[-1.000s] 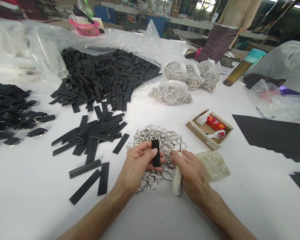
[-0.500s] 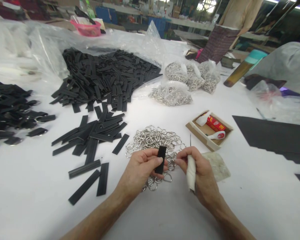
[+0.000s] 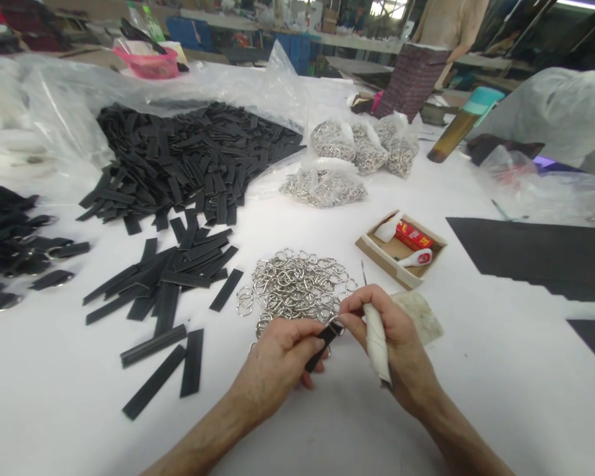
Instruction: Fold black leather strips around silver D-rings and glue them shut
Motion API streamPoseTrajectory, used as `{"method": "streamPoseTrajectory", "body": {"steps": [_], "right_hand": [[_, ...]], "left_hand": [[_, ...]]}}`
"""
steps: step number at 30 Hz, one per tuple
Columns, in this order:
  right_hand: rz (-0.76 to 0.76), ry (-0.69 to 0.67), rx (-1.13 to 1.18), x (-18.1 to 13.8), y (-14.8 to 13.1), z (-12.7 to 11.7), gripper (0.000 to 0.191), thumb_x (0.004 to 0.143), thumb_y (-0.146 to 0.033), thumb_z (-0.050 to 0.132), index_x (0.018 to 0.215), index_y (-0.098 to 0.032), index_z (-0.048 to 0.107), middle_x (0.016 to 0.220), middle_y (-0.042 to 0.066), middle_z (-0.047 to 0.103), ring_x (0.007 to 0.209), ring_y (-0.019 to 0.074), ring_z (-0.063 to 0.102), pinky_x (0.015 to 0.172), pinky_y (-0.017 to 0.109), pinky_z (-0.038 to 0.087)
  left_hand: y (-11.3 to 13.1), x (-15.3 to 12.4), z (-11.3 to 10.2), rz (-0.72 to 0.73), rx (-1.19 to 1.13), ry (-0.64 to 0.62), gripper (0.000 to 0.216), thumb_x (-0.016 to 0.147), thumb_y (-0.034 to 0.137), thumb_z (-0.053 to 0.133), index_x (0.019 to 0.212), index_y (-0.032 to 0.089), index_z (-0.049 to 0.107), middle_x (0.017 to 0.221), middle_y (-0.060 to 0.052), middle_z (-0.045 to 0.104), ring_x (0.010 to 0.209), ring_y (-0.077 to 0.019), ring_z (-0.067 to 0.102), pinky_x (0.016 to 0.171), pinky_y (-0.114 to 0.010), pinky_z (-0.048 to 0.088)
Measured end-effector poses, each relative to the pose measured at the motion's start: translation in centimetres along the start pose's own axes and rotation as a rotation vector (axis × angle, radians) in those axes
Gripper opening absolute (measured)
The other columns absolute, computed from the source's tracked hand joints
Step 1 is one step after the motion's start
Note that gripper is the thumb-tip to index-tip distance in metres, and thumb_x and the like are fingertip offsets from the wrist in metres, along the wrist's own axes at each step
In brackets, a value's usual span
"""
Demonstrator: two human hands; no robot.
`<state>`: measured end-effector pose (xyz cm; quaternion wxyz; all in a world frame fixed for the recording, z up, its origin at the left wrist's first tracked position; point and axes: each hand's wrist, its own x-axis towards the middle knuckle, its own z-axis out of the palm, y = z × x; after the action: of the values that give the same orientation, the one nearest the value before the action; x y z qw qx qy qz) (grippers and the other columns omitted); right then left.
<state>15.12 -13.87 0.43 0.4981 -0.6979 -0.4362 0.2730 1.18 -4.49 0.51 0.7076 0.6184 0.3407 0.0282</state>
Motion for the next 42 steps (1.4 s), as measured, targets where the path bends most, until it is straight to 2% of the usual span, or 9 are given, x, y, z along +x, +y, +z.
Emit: {"method": "streamPoseTrajectory", "body": {"steps": [8, 13, 19, 24, 26, 30, 32, 38, 42], "right_hand": [[0.056, -0.197, 0.027, 0.2, -0.2, -1.2, 0.008, 0.084, -0.021, 0.058, 0.08, -0.021, 0.051, 0.073, -0.002, 0.054, 0.063, 0.0119, 0.046, 0.053, 0.022, 0.034], [0.07, -0.276, 0.094, 0.6, 0.4, -2.2, 0.011, 0.085, -0.022, 0.06, 0.08, -0.021, 0.05, 0.072, -0.004, 0.054, 0.063, 0.0112, 0.046, 0.057, 0.022, 0.036], [0.072, -0.331, 0.222, 0.4, 0.7, -2.9, 0.014, 0.084, -0.026, 0.063, 0.082, -0.021, 0.05, 0.08, -0.001, 0.056, 0.068, 0.0123, 0.048, 0.058, 0.023, 0.037], [0.068, -0.324, 0.242, 0.2, 0.3, -2.5, 0.013, 0.084, -0.023, 0.062, 0.081, -0.021, 0.049, 0.08, -0.001, 0.057, 0.068, 0.013, 0.051, 0.059, 0.024, 0.04], [0.049, -0.256, 0.201, 0.2, 0.2, -2.1, 0.013, 0.083, -0.023, 0.062, 0.081, -0.021, 0.05, 0.079, 0.0, 0.058, 0.068, 0.0137, 0.052, 0.059, 0.024, 0.042], [-0.113, 0.148, 0.021, -0.2, 0.2, -1.2, 0.012, 0.084, -0.017, 0.062, 0.084, -0.022, 0.051, 0.083, 0.0, 0.06, 0.073, 0.0144, 0.057, 0.063, 0.024, 0.045], [-0.246, 0.237, -0.059, -0.7, 0.2, -0.8, 0.015, 0.084, -0.012, 0.06, 0.085, -0.024, 0.051, 0.085, -0.001, 0.061, 0.076, 0.0141, 0.057, 0.066, 0.024, 0.045], [-0.495, -0.097, -0.206, -1.3, 0.3, 0.4, 0.021, 0.082, -0.003, 0.046, 0.08, -0.023, 0.053, 0.096, 0.001, 0.063, 0.083, 0.0173, 0.056, 0.069, 0.029, 0.045], [-0.669, -0.147, -0.417, -0.8, 0.2, 1.6, 0.023, 0.085, -0.005, 0.042, 0.081, -0.022, 0.057, 0.09, 0.004, 0.066, 0.08, 0.0201, 0.056, 0.068, 0.032, 0.046]], "left_hand": [[-0.4, -0.2, -0.3, 0.117, 0.256, -0.063, 0.023, 0.084, 0.019, 0.043, 0.08, 0.018, 0.065, 0.064, 0.0, 0.06, 0.061, -0.014, 0.055, 0.054, -0.023, 0.047], [-0.2, -0.2, -0.1, 0.087, 0.127, -0.105, 0.023, 0.081, 0.016, 0.045, 0.098, 0.019, 0.06, 0.066, 0.0, 0.061, 0.065, -0.016, 0.058, 0.051, -0.023, 0.048], [0.0, -0.5, 0.1, 0.124, 0.013, -0.134, 0.043, 0.08, 0.016, 0.047, 0.123, 0.023, 0.049, 0.068, 0.0, 0.064, 0.065, -0.0165, 0.06, 0.052, -0.024, 0.048], [0.2, -0.7, 0.3, 0.079, -0.081, -0.137, 0.048, 0.081, 0.017, 0.05, 0.129, 0.022, 0.046, 0.068, -0.001, 0.065, 0.065, -0.0168, 0.061, 0.052, -0.024, 0.047], [0.2, -0.6, 0.3, 0.054, -0.164, -0.123, 0.05, 0.08, 0.018, 0.053, 0.13, 0.019, 0.045, 0.069, -0.001, 0.066, 0.065, -0.0176, 0.063, 0.052, -0.024, 0.048], [-0.2, -0.1, 0.0, -0.017, -0.373, -0.052, 0.048, 0.078, 0.02, 0.06, 0.123, 0.014, 0.048, 0.077, -0.005, 0.069, 0.064, -0.0176, 0.066, 0.055, -0.027, 0.051], [-0.6, 0.1, -0.3, -0.038, -0.48, -0.001, 0.047, 0.076, 0.021, 0.063, 0.121, 0.013, 0.049, 0.082, -0.007, 0.071, 0.064, -0.0173, 0.067, 0.059, -0.028, 0.051], [-0.8, 0.3, -0.5, 0.018, -0.707, 0.051, 0.022, 0.074, 0.018, 0.067, 0.095, 0.013, 0.065, 0.074, -0.004, 0.071, 0.064, -0.0134, 0.065, 0.069, -0.027, 0.05], [-0.7, 0.1, -0.3, 0.049, -0.755, 0.036, 0.013, 0.075, 0.018, 0.065, 0.086, 0.013, 0.068, 0.075, -0.005, 0.072, 0.066, -0.0127, 0.064, 0.067, -0.023, 0.047]]}}
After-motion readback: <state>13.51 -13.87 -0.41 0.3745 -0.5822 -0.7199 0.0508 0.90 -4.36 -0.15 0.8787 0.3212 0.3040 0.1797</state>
